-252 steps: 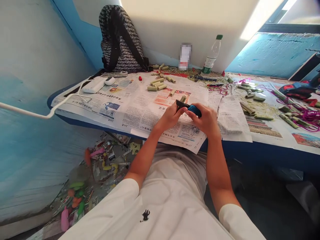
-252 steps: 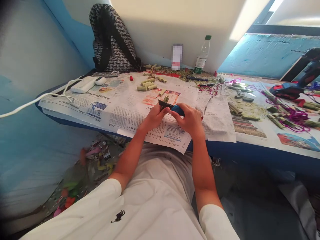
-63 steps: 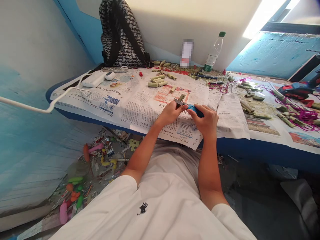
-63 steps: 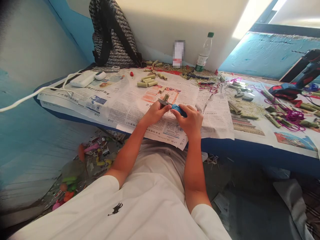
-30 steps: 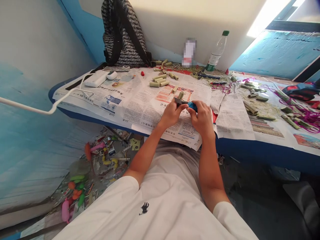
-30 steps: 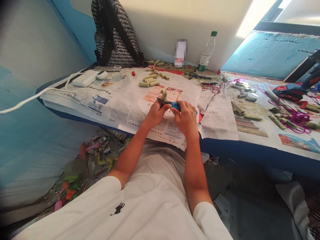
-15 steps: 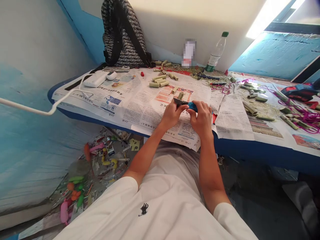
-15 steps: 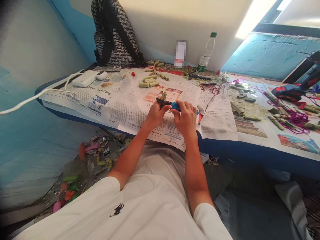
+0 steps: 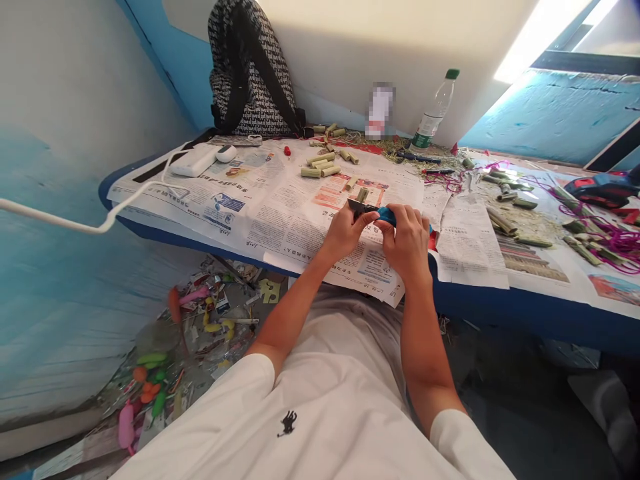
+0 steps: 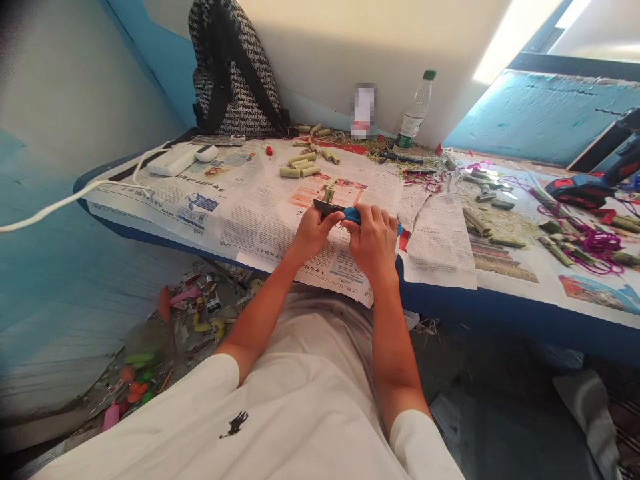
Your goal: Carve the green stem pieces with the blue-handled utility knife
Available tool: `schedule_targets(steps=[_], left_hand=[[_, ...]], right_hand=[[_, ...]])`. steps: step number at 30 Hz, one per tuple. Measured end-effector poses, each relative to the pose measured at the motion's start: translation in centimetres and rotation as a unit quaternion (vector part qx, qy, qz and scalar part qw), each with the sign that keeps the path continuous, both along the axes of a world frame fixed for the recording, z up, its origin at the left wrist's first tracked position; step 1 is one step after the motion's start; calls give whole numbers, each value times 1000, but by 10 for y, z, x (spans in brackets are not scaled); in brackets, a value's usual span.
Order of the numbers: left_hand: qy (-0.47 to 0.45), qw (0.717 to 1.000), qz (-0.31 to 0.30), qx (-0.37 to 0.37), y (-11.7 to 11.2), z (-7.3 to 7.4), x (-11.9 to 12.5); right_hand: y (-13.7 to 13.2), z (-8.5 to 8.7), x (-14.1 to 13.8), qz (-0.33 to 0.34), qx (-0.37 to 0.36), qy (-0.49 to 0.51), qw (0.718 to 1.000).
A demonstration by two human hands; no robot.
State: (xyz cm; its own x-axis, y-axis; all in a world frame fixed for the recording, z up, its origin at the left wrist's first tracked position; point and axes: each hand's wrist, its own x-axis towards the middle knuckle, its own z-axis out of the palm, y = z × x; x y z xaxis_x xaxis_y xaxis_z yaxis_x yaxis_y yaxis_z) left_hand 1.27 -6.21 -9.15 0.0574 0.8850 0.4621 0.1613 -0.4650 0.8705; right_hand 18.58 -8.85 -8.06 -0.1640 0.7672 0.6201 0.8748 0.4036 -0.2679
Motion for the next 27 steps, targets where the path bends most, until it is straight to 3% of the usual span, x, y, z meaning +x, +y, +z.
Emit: schedule_targets(steps=[8,19,27], left_hand=[[4,1000,24,-18,4,3,-2],[-2,998,47,-43,11,-3,1],[-26,998,60,-21,9,-5,4]], right_hand=[[15,-3,-2,25,-2,14,1000],[17,-4,-2,46,-14,45,998],[15,-4,-4,47,-10,50,998]])
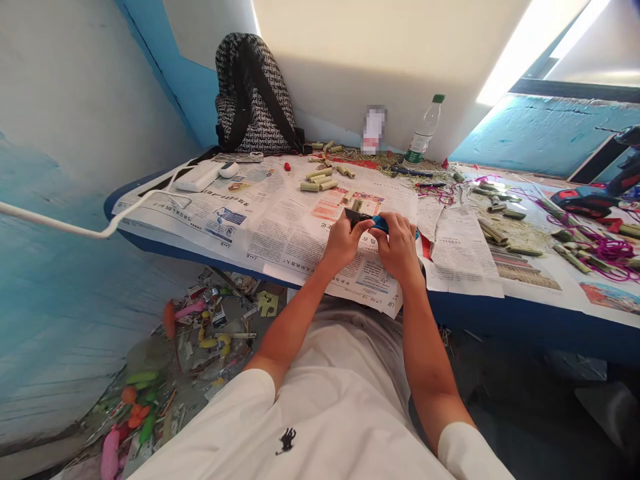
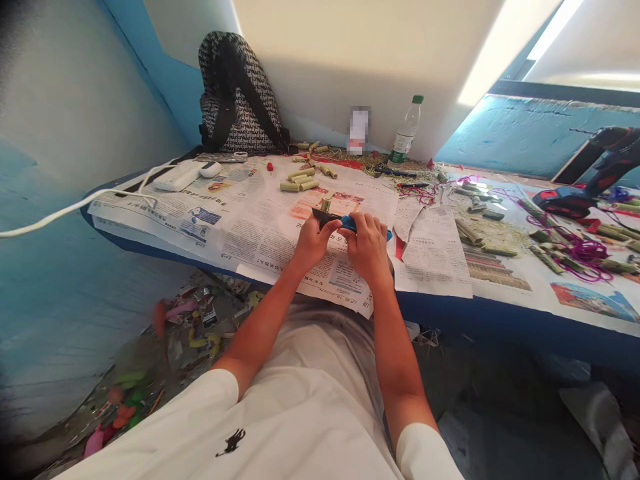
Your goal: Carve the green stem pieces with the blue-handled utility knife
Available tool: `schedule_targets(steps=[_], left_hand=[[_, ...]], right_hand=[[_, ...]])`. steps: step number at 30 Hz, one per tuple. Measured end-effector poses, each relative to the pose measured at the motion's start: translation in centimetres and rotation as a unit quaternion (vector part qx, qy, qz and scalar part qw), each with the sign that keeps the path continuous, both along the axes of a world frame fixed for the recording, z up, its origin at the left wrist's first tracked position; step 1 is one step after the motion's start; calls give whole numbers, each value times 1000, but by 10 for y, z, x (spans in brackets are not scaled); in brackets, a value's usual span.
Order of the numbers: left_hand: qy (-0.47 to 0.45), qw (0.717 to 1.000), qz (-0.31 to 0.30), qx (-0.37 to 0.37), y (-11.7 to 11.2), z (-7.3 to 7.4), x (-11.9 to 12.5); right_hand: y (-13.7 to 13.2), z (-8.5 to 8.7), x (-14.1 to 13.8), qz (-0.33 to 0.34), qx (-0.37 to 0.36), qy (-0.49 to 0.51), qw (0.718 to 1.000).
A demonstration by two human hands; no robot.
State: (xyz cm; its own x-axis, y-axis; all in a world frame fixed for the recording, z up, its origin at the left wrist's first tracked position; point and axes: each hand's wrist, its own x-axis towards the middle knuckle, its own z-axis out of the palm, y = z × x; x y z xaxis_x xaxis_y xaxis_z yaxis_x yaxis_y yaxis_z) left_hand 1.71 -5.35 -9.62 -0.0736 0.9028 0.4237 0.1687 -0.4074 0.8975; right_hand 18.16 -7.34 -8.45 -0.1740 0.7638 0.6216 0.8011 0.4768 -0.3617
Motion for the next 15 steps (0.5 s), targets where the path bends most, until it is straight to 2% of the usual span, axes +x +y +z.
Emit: schedule_targets(steps=[5,15], left_hand=[[8,1000,8,-7,-2,2,0],[6,999,-45,-19,0,6,-6]], right_hand=[[-1,-3,-4,-31,13,-11,999],[-1,-4,-3,-34,10,-15,999]])
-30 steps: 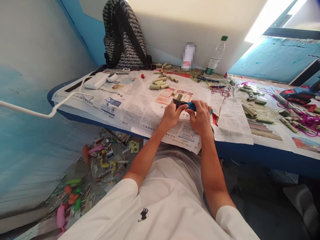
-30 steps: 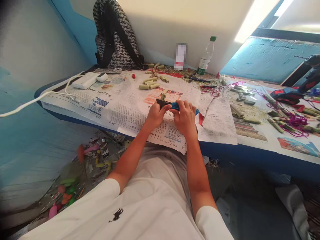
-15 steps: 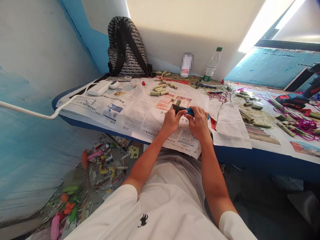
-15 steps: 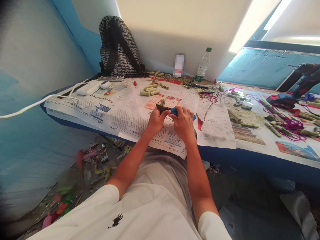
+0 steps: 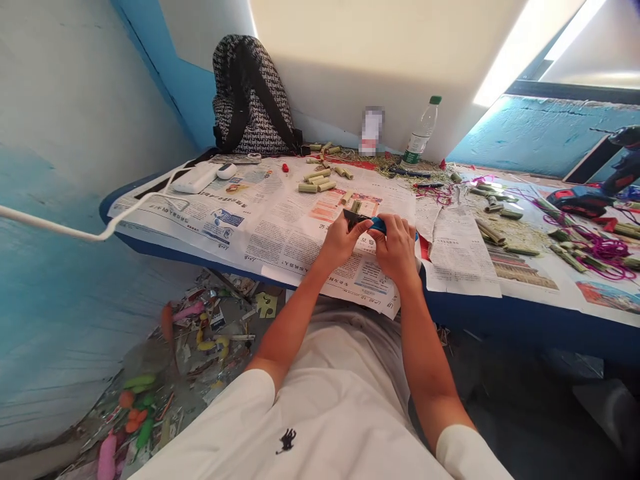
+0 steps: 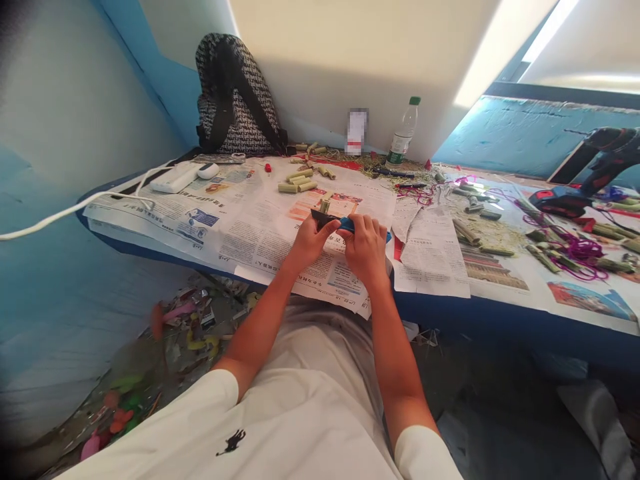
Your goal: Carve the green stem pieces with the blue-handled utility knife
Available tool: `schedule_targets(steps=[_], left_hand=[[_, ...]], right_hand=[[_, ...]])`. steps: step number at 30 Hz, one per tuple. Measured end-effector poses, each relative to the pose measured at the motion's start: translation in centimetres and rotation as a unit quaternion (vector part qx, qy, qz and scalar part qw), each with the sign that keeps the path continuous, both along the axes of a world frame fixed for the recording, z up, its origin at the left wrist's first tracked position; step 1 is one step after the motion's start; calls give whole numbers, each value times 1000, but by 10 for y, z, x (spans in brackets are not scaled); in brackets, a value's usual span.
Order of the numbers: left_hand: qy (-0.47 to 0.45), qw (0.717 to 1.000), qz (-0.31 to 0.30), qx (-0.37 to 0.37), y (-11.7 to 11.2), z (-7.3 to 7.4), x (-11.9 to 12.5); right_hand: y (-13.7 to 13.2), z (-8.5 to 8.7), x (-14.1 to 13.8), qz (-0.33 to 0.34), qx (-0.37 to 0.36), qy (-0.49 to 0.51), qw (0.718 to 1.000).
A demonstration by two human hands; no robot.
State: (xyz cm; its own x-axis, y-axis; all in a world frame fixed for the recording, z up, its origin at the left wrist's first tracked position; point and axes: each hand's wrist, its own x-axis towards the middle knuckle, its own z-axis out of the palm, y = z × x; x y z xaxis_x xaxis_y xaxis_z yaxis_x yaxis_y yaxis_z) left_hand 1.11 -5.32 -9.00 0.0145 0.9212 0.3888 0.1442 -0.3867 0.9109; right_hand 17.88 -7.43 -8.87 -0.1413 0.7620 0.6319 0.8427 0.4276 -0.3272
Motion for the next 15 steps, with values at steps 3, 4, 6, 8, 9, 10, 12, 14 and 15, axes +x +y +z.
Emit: schedule_targets(steps=[3,4,6,8,9,10,12,14,15], left_hand=[[20,1000,20,2,0,-1,0],[24,999,24,7,0,-2,0],[29,999,31,16,-1,-3,1],[37,998,39,20,-2,-5,2],[40,998,43,21,-2,-6,2],[44,998,48,20,-2,-6,3],[56,997,60,12,-2,-7,4],[69,995,73,0,-2,-6,5],[76,994,81,-8,-2,-6,6]], right_hand=[[-1,0,-2,-9,6,-4,1000],[-2,0,-2,-11,8,-5,1000],[-2,0,-2,-13,11,-8,1000],[-2,0,-1,-11,12,-13,1000],[-3,0,-1,-11,14,-15,1000],[-3,-1,-1,-12,17,-17,1000],[-3,-1,0,-18,28,-19,999],[-3,-2,0,-23,42,-23,999],[-3,-2,0,-25,51,-26,998]])
